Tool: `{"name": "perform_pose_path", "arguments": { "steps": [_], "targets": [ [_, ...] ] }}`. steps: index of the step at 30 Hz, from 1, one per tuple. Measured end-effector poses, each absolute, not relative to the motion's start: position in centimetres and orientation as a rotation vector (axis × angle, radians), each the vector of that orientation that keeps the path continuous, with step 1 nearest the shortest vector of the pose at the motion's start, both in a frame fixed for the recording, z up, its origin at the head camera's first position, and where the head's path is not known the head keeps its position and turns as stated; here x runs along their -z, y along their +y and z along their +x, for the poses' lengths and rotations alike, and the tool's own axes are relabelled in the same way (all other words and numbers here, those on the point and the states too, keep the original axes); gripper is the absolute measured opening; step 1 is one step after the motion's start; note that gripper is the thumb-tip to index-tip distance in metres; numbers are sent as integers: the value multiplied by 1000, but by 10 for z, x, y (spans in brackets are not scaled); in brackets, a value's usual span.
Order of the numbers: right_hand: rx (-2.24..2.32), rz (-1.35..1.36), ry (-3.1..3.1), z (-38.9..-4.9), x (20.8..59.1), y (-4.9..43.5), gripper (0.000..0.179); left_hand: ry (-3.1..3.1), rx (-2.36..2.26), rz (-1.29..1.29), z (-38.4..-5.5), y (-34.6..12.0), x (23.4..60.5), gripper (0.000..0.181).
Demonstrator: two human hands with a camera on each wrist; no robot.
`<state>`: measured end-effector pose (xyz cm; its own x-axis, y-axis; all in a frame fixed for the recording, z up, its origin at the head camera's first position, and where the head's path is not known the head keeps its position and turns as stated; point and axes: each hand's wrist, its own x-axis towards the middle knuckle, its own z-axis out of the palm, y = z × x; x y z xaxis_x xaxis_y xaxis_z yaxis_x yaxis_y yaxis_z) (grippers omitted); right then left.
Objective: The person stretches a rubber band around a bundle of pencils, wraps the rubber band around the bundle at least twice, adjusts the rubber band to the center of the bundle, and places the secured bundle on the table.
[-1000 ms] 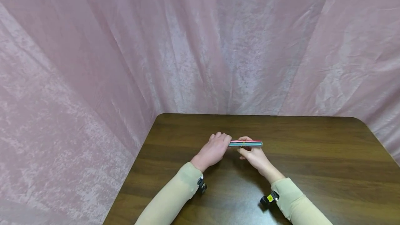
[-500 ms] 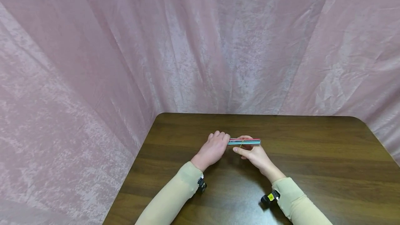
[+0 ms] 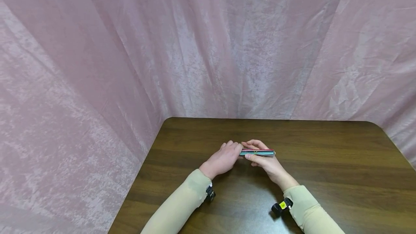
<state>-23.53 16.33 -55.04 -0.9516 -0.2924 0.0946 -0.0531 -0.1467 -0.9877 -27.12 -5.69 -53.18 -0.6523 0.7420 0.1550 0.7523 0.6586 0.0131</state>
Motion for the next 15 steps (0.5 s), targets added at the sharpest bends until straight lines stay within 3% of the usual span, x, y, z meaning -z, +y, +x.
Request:
{"name": "perform_pose_path", "arguments": {
  "steps": [4,9,15],
  "targets": [
    [2265,-342,1993,-235,549,165,47,-2748,189,-1203,-275,-59,534,15],
    [2141,-279,2148,-233,550,164,29,-2755,221,-1064,-277,-63,532,19],
    [1916,-411,2435,-222,550,156,27,-2803,236,-818,-276,-63,533,18]
  ]
}}
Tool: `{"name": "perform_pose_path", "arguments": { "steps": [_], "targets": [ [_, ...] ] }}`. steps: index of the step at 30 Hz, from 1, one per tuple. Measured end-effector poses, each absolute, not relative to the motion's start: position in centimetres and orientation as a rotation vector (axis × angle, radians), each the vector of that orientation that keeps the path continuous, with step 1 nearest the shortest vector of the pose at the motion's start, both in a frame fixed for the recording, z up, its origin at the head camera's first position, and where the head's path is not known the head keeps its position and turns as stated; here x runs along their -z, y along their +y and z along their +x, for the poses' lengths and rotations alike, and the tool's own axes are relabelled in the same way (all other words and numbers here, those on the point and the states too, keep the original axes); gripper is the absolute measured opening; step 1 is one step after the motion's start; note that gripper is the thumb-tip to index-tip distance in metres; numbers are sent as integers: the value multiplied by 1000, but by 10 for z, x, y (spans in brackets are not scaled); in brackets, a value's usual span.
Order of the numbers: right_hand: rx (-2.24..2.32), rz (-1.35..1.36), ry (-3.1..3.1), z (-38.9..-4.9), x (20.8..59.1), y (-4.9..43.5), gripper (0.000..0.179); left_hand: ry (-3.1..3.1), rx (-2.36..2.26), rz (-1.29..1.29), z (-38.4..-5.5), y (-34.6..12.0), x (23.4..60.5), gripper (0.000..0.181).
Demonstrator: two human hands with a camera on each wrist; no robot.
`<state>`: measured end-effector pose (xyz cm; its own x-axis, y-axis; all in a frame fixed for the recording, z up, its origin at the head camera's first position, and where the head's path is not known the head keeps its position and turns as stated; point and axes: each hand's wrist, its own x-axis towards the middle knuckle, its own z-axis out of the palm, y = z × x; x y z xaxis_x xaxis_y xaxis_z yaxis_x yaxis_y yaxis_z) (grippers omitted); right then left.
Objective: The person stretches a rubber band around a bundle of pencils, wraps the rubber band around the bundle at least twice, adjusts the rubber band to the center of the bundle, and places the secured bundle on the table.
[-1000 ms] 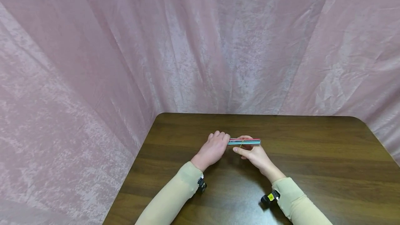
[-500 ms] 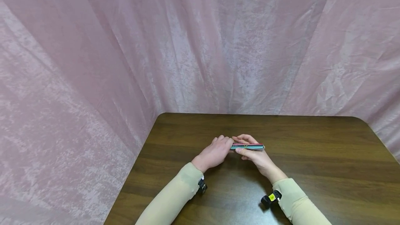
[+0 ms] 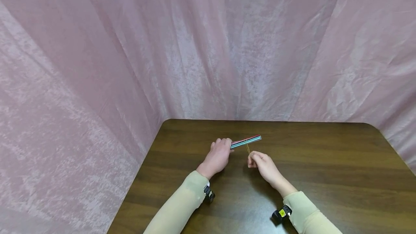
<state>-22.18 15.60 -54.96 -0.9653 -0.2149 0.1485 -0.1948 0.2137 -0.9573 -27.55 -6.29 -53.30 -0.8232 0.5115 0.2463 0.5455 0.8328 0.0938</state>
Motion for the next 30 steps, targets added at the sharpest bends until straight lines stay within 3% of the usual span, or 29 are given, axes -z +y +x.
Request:
{"name": "perform_pose_path", "arguments": {
  "steps": [6,9,18,23,30],
  "targets": [
    [1625,-1097,2869,-206,543,149,30,-2919,320,-616,-275,-65,533,20],
    [1825,-1219,2653,-202,541,146,34,-2982,391,-558,-275,-65,531,21],
    [2637,-558,1037,-192,544,125,63,-2876,526,-377,-277,-57,532,20],
    [2745,-285,387,-204,538,124,43,-2736,456,-465,-277,-59,535,21],
    [2805,81,599,-215,528,137,34,-2654,163,-708,-277,-77,538,16]
  ]
}}
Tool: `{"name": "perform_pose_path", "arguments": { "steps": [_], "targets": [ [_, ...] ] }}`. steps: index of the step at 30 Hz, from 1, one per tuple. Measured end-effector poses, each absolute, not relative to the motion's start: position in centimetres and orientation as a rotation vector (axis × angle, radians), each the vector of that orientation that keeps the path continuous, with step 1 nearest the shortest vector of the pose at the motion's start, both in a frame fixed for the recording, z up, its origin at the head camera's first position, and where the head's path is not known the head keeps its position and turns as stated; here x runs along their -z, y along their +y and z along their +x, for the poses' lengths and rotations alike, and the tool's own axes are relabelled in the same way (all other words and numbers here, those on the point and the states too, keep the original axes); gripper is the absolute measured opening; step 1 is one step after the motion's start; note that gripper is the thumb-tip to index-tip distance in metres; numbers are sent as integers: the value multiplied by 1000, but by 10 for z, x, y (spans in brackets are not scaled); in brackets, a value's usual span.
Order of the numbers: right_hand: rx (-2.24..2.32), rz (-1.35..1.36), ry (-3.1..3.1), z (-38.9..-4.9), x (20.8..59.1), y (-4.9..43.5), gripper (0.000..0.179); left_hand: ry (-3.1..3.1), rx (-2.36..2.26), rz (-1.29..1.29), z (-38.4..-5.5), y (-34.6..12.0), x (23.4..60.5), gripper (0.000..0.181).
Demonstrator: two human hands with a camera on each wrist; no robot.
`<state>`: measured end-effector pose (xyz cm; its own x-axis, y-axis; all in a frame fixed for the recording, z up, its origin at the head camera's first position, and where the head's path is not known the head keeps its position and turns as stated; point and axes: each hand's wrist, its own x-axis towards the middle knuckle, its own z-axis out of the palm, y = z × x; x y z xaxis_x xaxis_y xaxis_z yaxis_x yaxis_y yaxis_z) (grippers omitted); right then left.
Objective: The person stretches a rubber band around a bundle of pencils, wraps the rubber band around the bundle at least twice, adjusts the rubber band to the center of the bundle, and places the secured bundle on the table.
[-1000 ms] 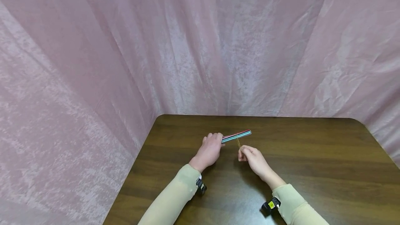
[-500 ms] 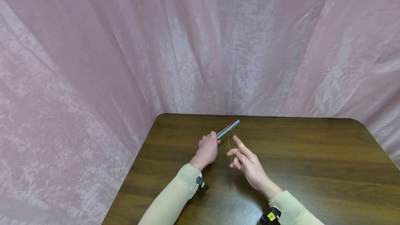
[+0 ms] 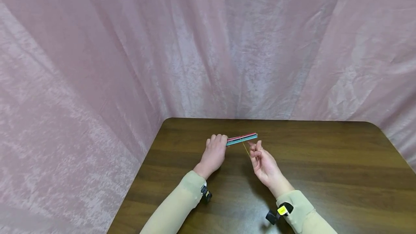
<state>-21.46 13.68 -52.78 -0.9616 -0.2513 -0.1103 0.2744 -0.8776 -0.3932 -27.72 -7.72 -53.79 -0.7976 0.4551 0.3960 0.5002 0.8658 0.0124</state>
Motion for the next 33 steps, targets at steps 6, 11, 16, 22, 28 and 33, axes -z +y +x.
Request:
{"name": "perform_pose_path", "arguments": {
  "steps": [6,11,16,22,28,33],
  "targets": [
    [2734,151,793,-216,520,136,32,-2647,216,-812,-279,-90,541,17],
    [2734,163,894,-217,517,136,40,-2646,217,-868,-279,-93,542,18],
    [2701,213,1102,-218,520,138,44,-2657,132,-914,-279,-95,538,23],
    [2642,292,1315,-219,522,139,34,-2616,-9,-956,-282,-98,537,21],
    [2631,273,1369,-218,524,140,46,-2573,-59,-963,-284,-102,540,17],
    [2614,181,1391,-219,524,139,71,-2604,2,-959,-283,-106,544,25]
  ]
}}
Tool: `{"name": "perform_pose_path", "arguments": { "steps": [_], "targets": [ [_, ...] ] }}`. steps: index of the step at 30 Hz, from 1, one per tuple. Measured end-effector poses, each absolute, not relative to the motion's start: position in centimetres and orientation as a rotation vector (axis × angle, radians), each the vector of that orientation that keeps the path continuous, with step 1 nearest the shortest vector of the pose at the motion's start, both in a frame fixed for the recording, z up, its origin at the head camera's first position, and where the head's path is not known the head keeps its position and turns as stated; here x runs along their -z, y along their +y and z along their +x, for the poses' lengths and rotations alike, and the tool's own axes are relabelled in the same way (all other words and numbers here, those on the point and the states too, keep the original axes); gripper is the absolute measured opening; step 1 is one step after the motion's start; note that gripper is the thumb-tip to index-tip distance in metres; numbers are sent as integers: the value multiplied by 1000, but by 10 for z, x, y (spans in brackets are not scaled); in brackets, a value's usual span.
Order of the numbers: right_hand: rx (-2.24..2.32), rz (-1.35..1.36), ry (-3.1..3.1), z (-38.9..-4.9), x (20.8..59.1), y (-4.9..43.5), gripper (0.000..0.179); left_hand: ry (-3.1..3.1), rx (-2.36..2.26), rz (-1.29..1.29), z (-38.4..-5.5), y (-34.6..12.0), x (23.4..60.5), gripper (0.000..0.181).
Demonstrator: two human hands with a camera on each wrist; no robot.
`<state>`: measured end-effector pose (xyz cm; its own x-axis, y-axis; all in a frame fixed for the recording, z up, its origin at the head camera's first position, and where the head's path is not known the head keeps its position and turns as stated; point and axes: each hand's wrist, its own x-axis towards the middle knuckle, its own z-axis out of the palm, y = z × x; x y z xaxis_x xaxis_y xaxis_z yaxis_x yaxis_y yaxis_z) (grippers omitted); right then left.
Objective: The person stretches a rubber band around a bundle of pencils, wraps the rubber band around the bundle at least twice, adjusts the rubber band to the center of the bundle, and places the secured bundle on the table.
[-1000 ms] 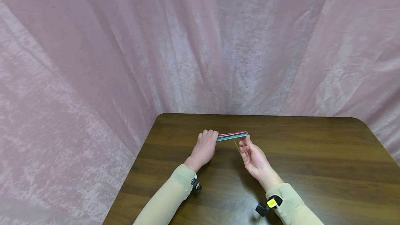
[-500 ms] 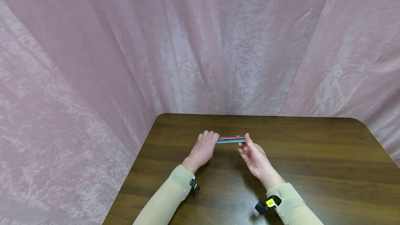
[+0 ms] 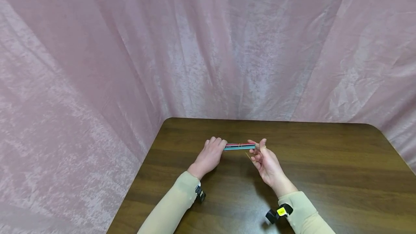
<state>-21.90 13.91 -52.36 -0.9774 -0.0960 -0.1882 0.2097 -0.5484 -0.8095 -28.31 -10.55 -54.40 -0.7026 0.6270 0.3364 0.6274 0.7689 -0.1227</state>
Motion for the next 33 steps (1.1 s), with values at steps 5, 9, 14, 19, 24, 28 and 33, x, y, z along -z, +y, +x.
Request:
{"name": "perform_pose_path", "arguments": {
  "steps": [5,9,14,19,24,28,33],
  "targets": [
    [2525,173,1517,-219,525,138,73,-2607,-57,-984,-282,-108,542,21],
    [2478,173,1614,-218,526,138,62,-2559,-155,-1006,-283,-108,539,13],
    [2424,139,1677,-220,530,141,55,-2512,-215,-1012,-284,-106,535,7],
    [2323,161,1705,-221,531,146,52,-2519,-229,-1020,-283,-105,535,9],
    [2191,125,1742,-221,533,152,56,-2524,-277,-1026,-281,-103,534,8],
    [2123,120,1757,-221,537,159,48,-2465,-337,-1040,-278,-97,529,9],
    [2199,200,1718,-220,536,165,45,-2409,-442,-1065,-277,-91,526,8]
  ]
}}
